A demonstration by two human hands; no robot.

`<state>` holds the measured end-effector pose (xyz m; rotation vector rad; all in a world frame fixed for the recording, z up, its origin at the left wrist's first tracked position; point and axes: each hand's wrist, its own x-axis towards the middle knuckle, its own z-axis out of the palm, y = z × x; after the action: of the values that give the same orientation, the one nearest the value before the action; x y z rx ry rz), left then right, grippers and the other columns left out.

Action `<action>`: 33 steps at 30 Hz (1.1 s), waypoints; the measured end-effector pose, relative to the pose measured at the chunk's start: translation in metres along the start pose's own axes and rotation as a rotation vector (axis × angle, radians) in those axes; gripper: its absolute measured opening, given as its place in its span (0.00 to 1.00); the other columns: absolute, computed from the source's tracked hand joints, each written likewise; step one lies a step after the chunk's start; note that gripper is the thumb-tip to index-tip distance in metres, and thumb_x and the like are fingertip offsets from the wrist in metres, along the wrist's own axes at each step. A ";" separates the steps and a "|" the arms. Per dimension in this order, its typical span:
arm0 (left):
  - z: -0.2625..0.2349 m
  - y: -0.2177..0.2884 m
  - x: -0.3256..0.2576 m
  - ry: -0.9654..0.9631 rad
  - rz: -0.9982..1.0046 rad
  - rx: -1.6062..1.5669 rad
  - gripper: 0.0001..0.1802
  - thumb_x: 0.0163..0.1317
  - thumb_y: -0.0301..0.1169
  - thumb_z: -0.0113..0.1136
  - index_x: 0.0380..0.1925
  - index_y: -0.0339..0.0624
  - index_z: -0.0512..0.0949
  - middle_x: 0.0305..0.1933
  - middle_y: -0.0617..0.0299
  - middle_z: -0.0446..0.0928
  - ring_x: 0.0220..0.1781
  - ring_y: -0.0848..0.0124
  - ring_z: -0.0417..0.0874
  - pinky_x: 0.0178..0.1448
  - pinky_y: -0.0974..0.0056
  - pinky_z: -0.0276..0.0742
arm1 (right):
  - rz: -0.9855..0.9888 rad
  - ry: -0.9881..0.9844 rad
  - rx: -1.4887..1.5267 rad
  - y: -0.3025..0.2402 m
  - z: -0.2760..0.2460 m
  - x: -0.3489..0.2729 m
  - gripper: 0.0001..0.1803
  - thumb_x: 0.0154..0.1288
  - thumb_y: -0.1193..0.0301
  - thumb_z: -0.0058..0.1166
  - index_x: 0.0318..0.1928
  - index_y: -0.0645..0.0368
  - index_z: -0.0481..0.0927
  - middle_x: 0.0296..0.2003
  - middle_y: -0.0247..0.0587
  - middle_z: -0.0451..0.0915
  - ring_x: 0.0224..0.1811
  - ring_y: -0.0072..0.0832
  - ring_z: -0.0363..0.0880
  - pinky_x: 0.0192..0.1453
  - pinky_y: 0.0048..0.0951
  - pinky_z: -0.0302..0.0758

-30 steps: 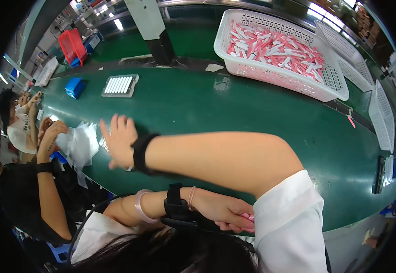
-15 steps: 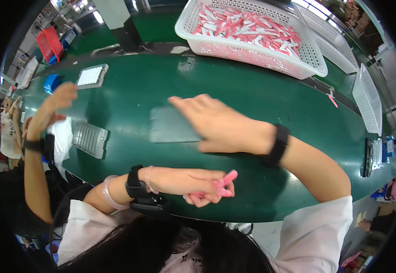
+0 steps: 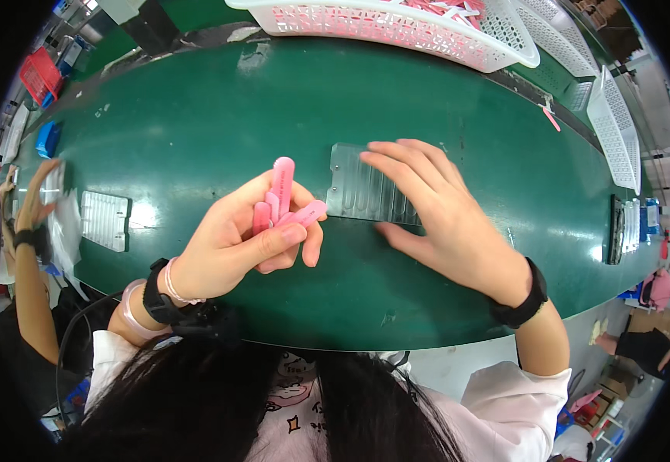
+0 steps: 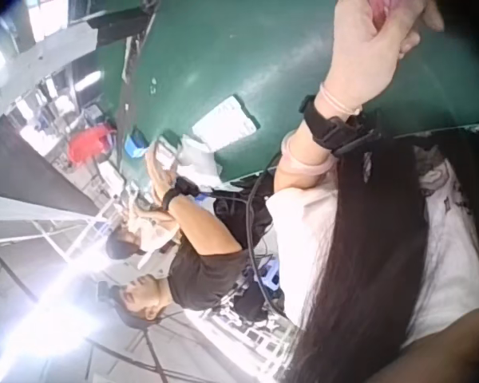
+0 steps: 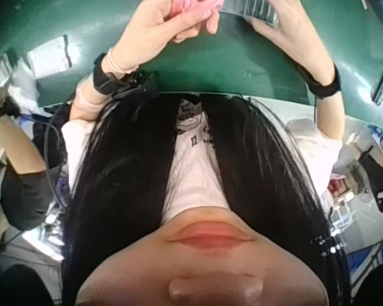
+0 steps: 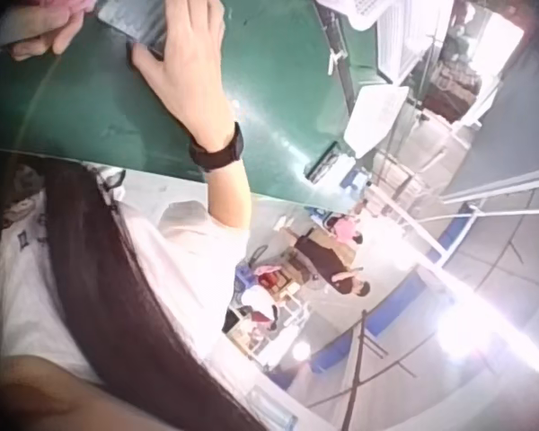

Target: The person assembles white and pink plastic components by hand, then places the assembled units into a clear plastic tray.

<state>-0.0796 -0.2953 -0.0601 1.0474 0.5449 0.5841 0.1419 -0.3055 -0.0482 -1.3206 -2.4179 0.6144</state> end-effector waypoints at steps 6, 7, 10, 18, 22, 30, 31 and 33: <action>-0.003 -0.001 -0.002 0.086 0.014 -0.081 0.07 0.59 0.25 0.48 0.37 0.37 0.63 0.26 0.57 0.74 0.15 0.84 0.58 0.18 0.80 0.53 | 0.177 0.151 0.970 -0.032 0.013 0.021 0.06 0.54 0.81 0.52 0.34 0.68 0.75 0.31 0.38 0.76 0.33 0.19 0.74 0.38 0.20 0.74; -0.004 -0.003 -0.002 0.089 0.018 -0.084 0.07 0.59 0.25 0.48 0.37 0.37 0.63 0.26 0.57 0.74 0.15 0.84 0.58 0.18 0.80 0.53 | 0.176 0.146 0.968 -0.031 0.013 0.022 0.06 0.54 0.81 0.52 0.34 0.68 0.75 0.31 0.38 0.76 0.33 0.19 0.74 0.38 0.20 0.74; -0.008 -0.006 -0.002 0.106 0.057 -0.114 0.07 0.59 0.25 0.49 0.35 0.38 0.63 0.26 0.56 0.74 0.13 0.85 0.58 0.17 0.80 0.51 | 0.310 0.157 1.106 -0.025 0.009 0.027 0.08 0.52 0.82 0.53 0.36 0.70 0.74 0.31 0.42 0.77 0.34 0.22 0.75 0.40 0.21 0.74; -0.011 -0.007 -0.001 0.163 -0.094 -0.193 0.07 0.61 0.28 0.47 0.36 0.39 0.64 0.27 0.57 0.71 0.14 0.83 0.60 0.17 0.78 0.52 | 0.157 0.247 0.976 -0.012 0.005 0.031 0.06 0.53 0.84 0.52 0.34 0.69 0.76 0.32 0.41 0.76 0.31 0.23 0.75 0.37 0.21 0.74; -0.013 -0.013 0.001 0.183 -0.079 -0.303 0.09 0.63 0.31 0.42 0.40 0.38 0.64 0.31 0.57 0.70 0.18 0.82 0.63 0.19 0.78 0.53 | -0.124 0.331 -0.102 -0.009 0.005 0.032 0.09 0.47 0.85 0.50 0.33 0.68 0.74 0.32 0.44 0.73 0.32 0.33 0.75 0.35 0.25 0.73; -0.010 -0.008 -0.001 0.106 0.011 -0.260 0.11 0.63 0.31 0.41 0.41 0.36 0.65 0.32 0.59 0.70 0.19 0.80 0.62 0.20 0.77 0.54 | -0.236 0.020 -0.635 -0.032 0.035 0.006 0.22 0.46 0.75 0.46 0.45 0.69 0.69 0.40 0.54 0.72 0.46 0.41 0.69 0.51 0.34 0.67; -0.010 -0.009 -0.001 0.109 0.011 -0.261 0.11 0.63 0.31 0.41 0.41 0.36 0.65 0.32 0.59 0.70 0.19 0.80 0.62 0.20 0.77 0.54 | -0.238 0.019 -0.634 -0.035 0.036 0.002 0.22 0.46 0.75 0.46 0.45 0.69 0.69 0.40 0.54 0.72 0.46 0.41 0.69 0.51 0.34 0.67; -0.011 -0.009 -0.002 0.103 0.008 -0.230 0.11 0.64 0.31 0.40 0.41 0.35 0.66 0.29 0.60 0.70 0.19 0.80 0.61 0.20 0.77 0.53 | -0.256 -0.047 -0.691 -0.039 0.037 -0.004 0.21 0.50 0.74 0.44 0.47 0.69 0.69 0.42 0.61 0.71 0.49 0.44 0.67 0.53 0.35 0.66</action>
<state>-0.0867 -0.2929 -0.0730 0.8055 0.5497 0.6935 0.0985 -0.3357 -0.0607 -1.1743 -2.8997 -0.2968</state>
